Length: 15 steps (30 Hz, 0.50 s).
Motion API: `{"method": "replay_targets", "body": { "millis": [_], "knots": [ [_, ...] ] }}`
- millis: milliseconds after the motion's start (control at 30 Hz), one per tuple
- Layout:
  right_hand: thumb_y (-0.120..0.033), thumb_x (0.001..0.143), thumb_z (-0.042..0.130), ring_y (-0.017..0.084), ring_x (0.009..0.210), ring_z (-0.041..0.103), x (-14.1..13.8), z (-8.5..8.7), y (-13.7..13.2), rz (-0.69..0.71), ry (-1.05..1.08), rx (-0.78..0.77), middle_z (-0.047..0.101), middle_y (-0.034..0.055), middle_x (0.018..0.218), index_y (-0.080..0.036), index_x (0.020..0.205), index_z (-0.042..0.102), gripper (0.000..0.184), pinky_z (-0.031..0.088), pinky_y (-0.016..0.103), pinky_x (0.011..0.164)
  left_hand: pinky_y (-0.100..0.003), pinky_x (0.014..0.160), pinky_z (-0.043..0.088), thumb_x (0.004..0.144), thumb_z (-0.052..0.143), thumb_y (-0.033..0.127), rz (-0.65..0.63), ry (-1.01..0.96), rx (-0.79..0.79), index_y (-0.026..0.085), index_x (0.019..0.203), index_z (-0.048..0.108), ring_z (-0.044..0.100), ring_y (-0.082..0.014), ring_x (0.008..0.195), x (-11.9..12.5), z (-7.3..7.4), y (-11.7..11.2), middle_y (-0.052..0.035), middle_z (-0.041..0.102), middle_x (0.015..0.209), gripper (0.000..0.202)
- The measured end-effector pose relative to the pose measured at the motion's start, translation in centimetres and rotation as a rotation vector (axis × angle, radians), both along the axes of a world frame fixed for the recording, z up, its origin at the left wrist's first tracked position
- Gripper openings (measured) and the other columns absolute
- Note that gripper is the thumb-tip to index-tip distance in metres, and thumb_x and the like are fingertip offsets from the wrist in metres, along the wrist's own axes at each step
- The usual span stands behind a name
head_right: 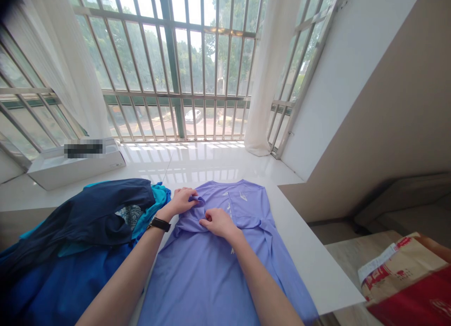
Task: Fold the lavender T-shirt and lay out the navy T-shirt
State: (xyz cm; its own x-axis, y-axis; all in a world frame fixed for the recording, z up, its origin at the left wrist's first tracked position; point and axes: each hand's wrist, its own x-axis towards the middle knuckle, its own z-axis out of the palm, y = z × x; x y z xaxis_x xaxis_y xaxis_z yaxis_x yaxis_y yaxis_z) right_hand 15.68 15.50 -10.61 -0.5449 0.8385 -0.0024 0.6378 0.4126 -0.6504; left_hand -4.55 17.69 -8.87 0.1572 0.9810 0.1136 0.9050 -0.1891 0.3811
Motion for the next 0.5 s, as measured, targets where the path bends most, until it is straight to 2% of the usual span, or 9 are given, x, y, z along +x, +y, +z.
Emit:
{"method": "replay_targets", "body": {
  "millis": [67,133,200,267,300,367,433,500],
  "knots": [
    [-0.034,0.079,0.066,0.011,0.058,0.046,0.1,-0.2,0.2,-0.009,0.013,0.006,0.054,-0.0036,0.061,-0.019,0.062,0.060,0.023,0.033,0.023,0.057,-0.032,0.089,0.045,0.081,0.062,0.029,-0.032,-0.053,-0.004,0.021,0.099,0.069,0.063,-0.0235,0.098,-0.5,0.6,-0.1,-0.0049,0.072,0.101,0.021],
    [-0.033,0.078,0.066,0.012,0.066,0.052,0.2,-0.4,0.4,-0.056,0.048,0.043,0.061,0.0009,0.080,-0.019,0.066,0.064,0.019,0.039,0.025,0.064,-0.028,0.080,0.048,0.082,0.059,0.030,-0.063,-0.116,-0.004,0.019,0.099,0.068,0.064,-0.0199,0.088,-0.9,1.3,-0.1,-0.0030,0.072,0.094,0.021],
    [-0.032,0.077,0.066,0.014,0.076,0.056,0.3,-0.6,0.6,-0.121,0.100,0.096,0.062,0.0059,0.105,-0.019,0.067,0.065,0.016,0.043,0.027,0.072,-0.027,0.076,0.049,0.083,0.056,0.031,-0.091,-0.202,0.004,0.018,0.094,0.067,0.063,-0.0189,0.082,-1.4,1.8,-0.2,-0.0021,0.071,0.087,0.020],
    [-0.029,0.075,0.066,0.014,0.078,0.057,0.3,-0.6,0.8,-0.141,0.146,0.104,0.060,0.0070,0.115,-0.018,0.066,0.064,0.014,0.045,0.027,0.075,-0.027,0.075,0.049,0.082,0.055,0.034,-0.106,-0.279,0.017,0.018,0.088,0.067,0.061,-0.0189,0.080,-1.7,2.1,-0.2,-0.0022,0.069,0.082,0.021],
    [-0.027,0.074,0.065,0.013,0.075,0.057,0.2,-0.6,0.8,-0.134,0.160,0.091,0.062,0.0062,0.109,-0.018,0.065,0.063,0.012,0.045,0.026,0.073,-0.028,0.075,0.049,0.083,0.054,0.036,-0.110,-0.301,0.024,0.018,0.086,0.066,0.061,-0.0189,0.079,-1.8,2.2,-0.2,-0.0022,0.069,0.080,0.022],
    [-0.024,0.073,0.063,0.012,0.065,0.054,0.0,-0.5,0.8,-0.114,0.169,0.052,0.065,0.0017,0.084,-0.019,0.065,0.061,0.009,0.043,0.024,0.066,-0.028,0.074,0.048,0.084,0.053,0.039,-0.115,-0.312,0.040,0.019,0.084,0.066,0.060,-0.0187,0.077,-1.9,2.3,-0.2,-0.0019,0.068,0.079,0.024],
    [-0.023,0.073,0.061,0.012,0.059,0.052,-0.2,-0.4,0.7,-0.109,0.168,0.029,0.058,-0.0028,0.064,-0.020,0.066,0.060,0.008,0.039,0.023,0.059,-0.027,0.074,0.048,0.085,0.053,0.039,-0.124,-0.318,0.062,0.019,0.084,0.066,0.060,-0.0186,0.077,-1.9,2.4,-0.2,-0.0017,0.068,0.079,0.024],
    [-0.023,0.073,0.060,0.011,0.057,0.051,-0.4,-0.3,0.6,-0.107,0.175,0.021,0.055,-0.0043,0.060,-0.020,0.065,0.059,0.009,0.037,0.022,0.057,-0.027,0.074,0.047,0.086,0.053,0.038,-0.129,-0.321,0.079,0.020,0.085,0.066,0.061,-0.0185,0.077,-1.8,2.5,-0.3,-0.0015,0.069,0.080,0.023]
  ]
}}
